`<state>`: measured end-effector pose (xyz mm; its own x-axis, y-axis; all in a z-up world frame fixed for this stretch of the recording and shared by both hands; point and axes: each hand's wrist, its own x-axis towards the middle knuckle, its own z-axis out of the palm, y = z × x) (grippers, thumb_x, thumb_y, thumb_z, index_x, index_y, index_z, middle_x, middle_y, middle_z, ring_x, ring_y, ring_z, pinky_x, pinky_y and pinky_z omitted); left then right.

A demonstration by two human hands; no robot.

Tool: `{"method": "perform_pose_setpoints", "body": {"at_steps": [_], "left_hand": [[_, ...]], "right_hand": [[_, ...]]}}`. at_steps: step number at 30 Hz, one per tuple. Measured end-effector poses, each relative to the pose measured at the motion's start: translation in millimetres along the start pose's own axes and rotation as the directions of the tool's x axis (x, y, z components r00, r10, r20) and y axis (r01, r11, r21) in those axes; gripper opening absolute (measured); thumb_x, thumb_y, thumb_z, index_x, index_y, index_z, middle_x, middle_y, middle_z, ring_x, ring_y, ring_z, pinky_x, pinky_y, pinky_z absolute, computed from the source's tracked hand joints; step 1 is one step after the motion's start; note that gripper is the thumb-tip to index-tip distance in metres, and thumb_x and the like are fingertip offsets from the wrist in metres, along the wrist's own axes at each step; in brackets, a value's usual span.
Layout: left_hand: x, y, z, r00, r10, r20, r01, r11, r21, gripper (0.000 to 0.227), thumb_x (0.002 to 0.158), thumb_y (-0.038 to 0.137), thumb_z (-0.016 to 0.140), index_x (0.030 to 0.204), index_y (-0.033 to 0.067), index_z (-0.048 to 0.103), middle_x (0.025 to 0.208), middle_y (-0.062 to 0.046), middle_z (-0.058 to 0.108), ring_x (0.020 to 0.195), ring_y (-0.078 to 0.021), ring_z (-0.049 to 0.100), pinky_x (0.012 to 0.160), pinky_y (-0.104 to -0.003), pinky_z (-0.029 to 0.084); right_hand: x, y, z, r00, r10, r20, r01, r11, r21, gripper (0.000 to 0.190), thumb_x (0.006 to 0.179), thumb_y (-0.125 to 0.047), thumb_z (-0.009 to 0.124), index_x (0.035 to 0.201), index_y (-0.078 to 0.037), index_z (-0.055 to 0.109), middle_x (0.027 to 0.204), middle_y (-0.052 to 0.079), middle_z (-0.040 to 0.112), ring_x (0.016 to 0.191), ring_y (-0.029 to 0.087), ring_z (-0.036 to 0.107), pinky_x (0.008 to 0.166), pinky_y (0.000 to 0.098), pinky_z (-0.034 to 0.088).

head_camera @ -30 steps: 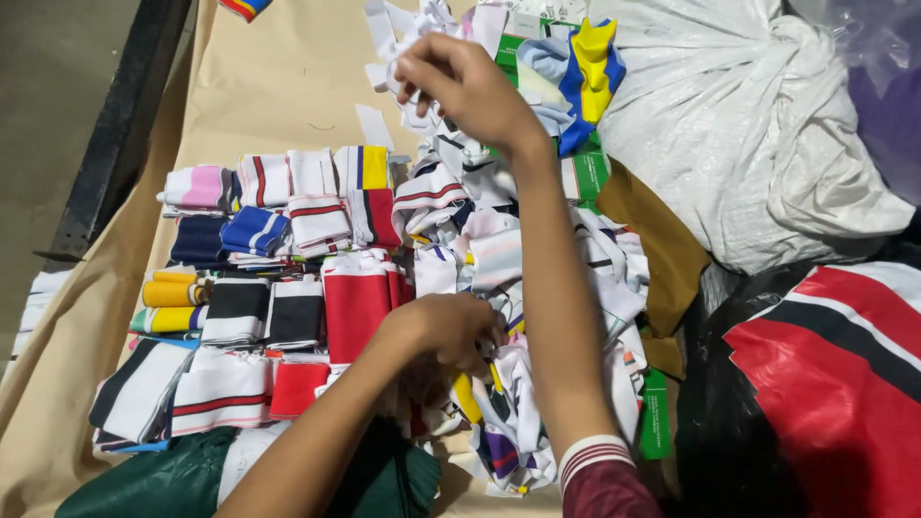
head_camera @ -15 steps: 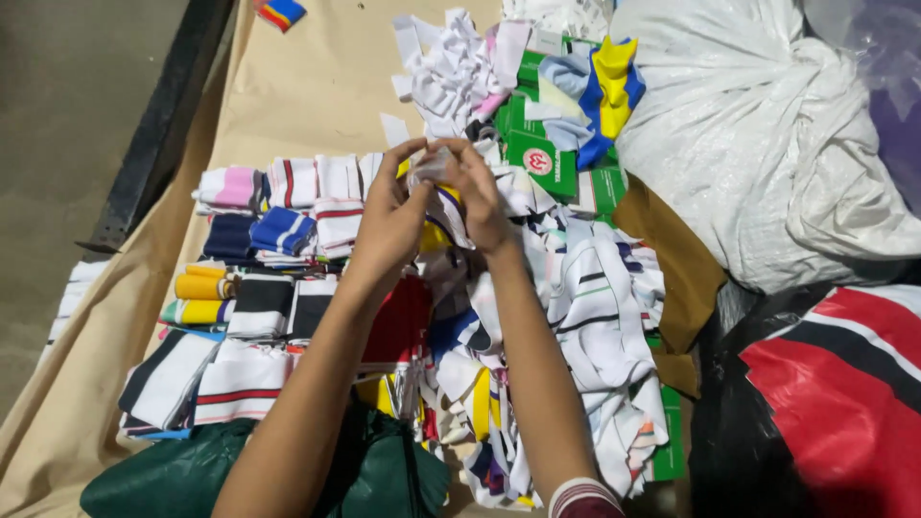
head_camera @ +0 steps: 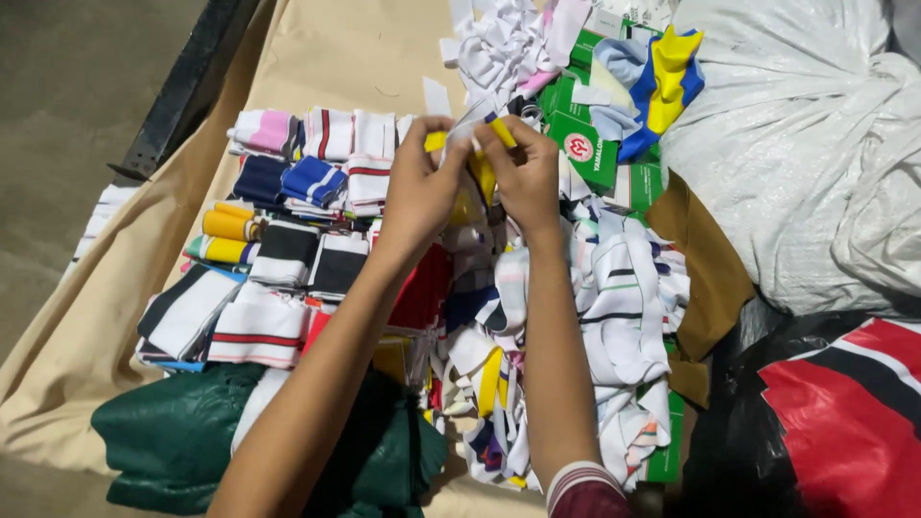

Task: Sorting and arranging small, multi-colored fabric strips from a pile into organized groups on a work surface.

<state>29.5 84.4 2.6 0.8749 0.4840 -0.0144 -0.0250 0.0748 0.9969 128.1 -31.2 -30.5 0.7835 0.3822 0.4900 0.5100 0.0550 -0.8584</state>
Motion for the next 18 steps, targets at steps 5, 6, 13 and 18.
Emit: {"method": "perform_pose_setpoints", "body": {"at_steps": [5,6,13,18], "left_hand": [[0,-13,-25,0.999,-0.019,0.037,0.021,0.997,-0.068,0.021,0.1,0.02,0.062,0.116,0.0059,0.066,0.076,-0.015,0.073,0.058,-0.014,0.065,0.05,-0.03,0.055],[2,-7,-30,0.999,0.025,0.046,-0.022,0.997,-0.078,0.019,0.099,0.019,0.066,0.114,0.0065,0.067,0.078,-0.014,0.073,0.061,-0.0113,0.062,0.052,-0.029,0.056],[-5,12,-40,0.993,0.067,0.095,-0.066,0.998,-0.014,0.013,0.091,0.025,0.078,0.09,0.012,0.076,0.073,-0.005,0.073,0.074,-0.0121,0.066,0.07,-0.033,0.059],[-2,-5,-38,0.991,0.097,0.093,-0.094,0.995,-0.033,0.025,0.098,0.027,0.073,0.08,0.0092,0.07,0.068,-0.007,0.068,0.071,-0.0156,0.063,0.07,-0.036,0.056]], "right_hand": [[3,-25,13,0.996,0.017,0.092,-0.012,0.998,-0.059,0.023,0.096,-0.018,0.08,0.077,-0.009,0.072,0.063,0.001,0.06,0.06,0.004,0.052,0.054,0.0195,0.047],[6,-24,14,0.996,0.028,0.09,-0.022,0.997,-0.068,0.022,0.097,-0.019,0.079,0.079,-0.01,0.072,0.063,-0.001,0.059,0.059,0.001,0.049,0.053,0.0174,0.046],[6,-40,7,0.995,0.063,0.08,-0.064,0.998,0.008,0.025,0.102,-0.018,0.071,0.079,-0.009,0.071,0.059,0.0,0.055,0.06,0.004,0.051,0.058,0.02,0.049],[7,-50,4,0.978,0.111,0.176,-0.108,0.994,-0.028,0.025,0.105,-0.024,0.063,0.09,-0.008,0.076,0.059,0.004,0.059,0.06,0.008,0.054,0.06,0.0241,0.051]]}}
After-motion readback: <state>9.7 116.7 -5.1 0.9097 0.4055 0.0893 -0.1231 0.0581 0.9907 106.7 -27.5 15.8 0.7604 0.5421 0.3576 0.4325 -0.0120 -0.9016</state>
